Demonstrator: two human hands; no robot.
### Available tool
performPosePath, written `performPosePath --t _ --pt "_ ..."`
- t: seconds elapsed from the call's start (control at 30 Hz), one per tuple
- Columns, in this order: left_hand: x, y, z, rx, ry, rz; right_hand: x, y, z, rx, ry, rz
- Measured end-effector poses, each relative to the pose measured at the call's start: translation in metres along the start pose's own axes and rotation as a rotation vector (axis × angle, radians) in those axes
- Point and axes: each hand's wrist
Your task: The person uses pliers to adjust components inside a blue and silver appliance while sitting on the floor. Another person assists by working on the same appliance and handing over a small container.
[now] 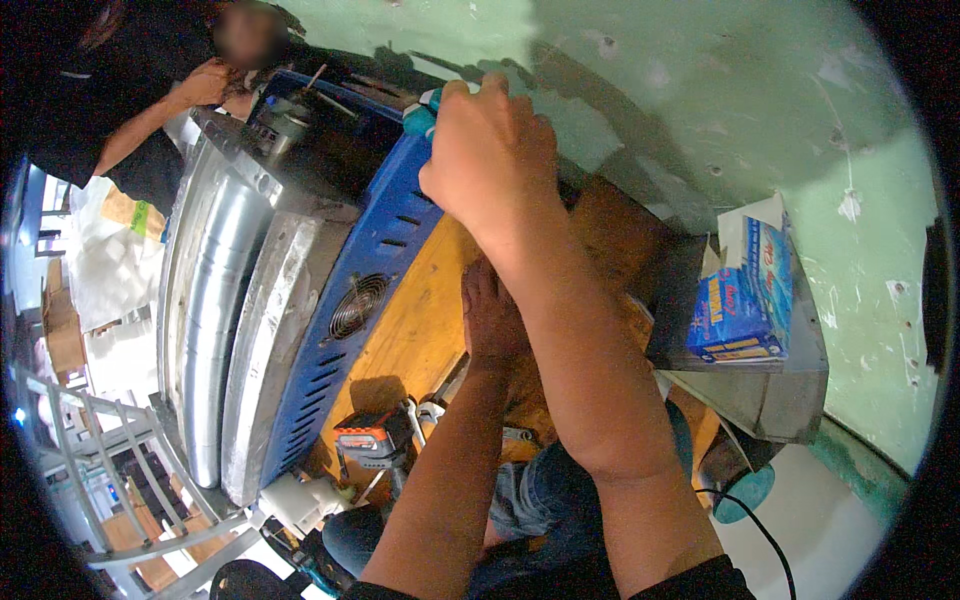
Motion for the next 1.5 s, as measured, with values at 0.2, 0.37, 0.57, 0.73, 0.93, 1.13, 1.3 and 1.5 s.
performPosePath --t 0.2,0.37,0.57,0.73,0.93,1.13,1.3,1.5 --pt "0.019 0.006 -0.01 0.007 -0.131 -0.063 0.004 0.009 0.013 0.149 -0.004 0.039" --pt "0.011 0.001 -0.012 0.015 -0.102 -0.052 0.006 0.015 0.005 0.088 0.048 0.042" --pt "0.009 0.006 -0.007 0.033 -0.062 -0.015 0.021 0.008 0.001 0.017 0.014 0.052" --pt "0.004 0.007 -0.004 0.052 -0.03 -0.002 0.025 -0.001 -0.006 -0.016 0.035 0.037" --pt "0.002 0.006 0.0 0.055 -0.01 0.004 0.035 -0.008 -0.019 -0.092 0.06 0.035" --pt "0.011 0.006 -0.006 0.049 -0.084 -0.045 0.028 -0.024 -0.007 0.241 -0.164 0.069" --pt "0.015 0.007 -0.01 0.041 -0.167 -0.093 0.013 -0.038 0.01 0.309 -0.193 0.078" --pt "0.003 0.002 0.009 -0.09 0.062 -0.062 0.02 -0.038 0.011 0.269 -0.103 0.102"
Point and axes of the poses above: each hand's wrist, its own y-axis away from the middle knuckle, its own z-axis out of the back of the hand, x = y × z, and after that the axes turned 11 degrees about y, right-handed
